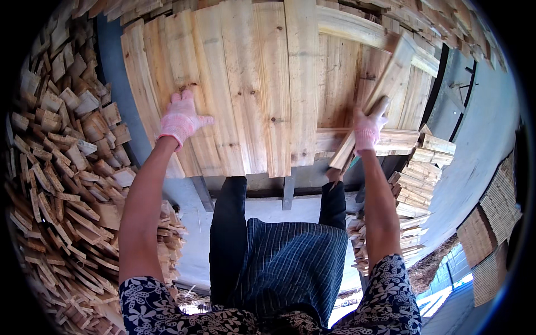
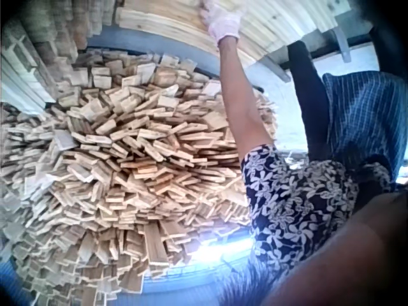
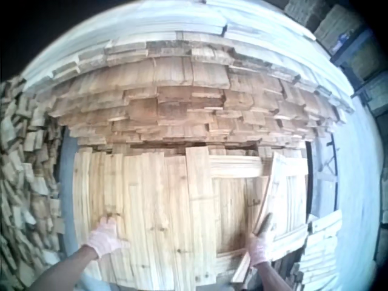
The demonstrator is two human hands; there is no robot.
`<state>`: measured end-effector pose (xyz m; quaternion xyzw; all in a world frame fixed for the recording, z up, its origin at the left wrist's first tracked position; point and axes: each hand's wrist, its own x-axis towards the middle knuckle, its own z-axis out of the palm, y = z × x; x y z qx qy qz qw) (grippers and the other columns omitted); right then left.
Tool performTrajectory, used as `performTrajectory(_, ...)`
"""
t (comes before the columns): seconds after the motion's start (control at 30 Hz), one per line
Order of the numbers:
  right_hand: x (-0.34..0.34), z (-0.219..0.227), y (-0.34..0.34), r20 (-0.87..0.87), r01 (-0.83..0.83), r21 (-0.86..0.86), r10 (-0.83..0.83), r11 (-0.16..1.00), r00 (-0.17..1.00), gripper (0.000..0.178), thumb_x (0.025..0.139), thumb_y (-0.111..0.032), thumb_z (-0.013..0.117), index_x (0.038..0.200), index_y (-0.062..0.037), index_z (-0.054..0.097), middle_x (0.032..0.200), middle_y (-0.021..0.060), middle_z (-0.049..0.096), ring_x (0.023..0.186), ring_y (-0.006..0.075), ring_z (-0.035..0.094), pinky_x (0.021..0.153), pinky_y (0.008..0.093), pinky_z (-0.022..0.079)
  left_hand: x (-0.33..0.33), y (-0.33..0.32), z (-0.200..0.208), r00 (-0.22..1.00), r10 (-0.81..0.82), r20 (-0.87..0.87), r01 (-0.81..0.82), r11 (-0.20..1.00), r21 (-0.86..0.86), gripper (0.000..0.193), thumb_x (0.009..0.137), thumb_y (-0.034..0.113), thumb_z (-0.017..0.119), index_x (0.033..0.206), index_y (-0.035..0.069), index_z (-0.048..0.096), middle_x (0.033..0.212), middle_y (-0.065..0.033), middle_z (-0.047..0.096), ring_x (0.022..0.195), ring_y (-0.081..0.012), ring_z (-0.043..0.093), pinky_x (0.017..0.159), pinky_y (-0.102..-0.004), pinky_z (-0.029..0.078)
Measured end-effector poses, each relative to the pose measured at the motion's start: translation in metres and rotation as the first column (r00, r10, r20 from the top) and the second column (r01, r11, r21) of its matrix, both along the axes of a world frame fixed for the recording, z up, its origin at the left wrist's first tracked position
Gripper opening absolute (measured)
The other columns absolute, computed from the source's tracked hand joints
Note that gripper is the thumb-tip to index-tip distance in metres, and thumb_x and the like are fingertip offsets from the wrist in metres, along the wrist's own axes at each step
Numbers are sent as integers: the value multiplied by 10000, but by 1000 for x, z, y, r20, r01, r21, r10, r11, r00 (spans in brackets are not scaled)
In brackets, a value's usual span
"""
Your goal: The person sits on the floor and repeatedly picks up wooden planks from a pile to their right, placing them onto a growing stack to their left. They wear pink gloves and handle the wood by hand, aligning the planks as they build the stack.
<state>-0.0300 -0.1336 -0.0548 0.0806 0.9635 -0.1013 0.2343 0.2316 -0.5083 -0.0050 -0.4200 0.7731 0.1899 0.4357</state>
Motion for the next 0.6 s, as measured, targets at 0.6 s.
performTrajectory(0.6, 51, -1, -31, 157, -559, -140, 576, 817, 802, 769, 1001, -345, 628, 1633, -290, 193, 1269, 278, 491, 1130, 474, 587, 957, 500, 508, 8, 3, 0, 996, 7, -89, -12, 999, -49, 1031, 711, 483, 875, 1500, 37, 384, 1461, -238, 461, 1380, -415, 462, 1131, -471, 434)
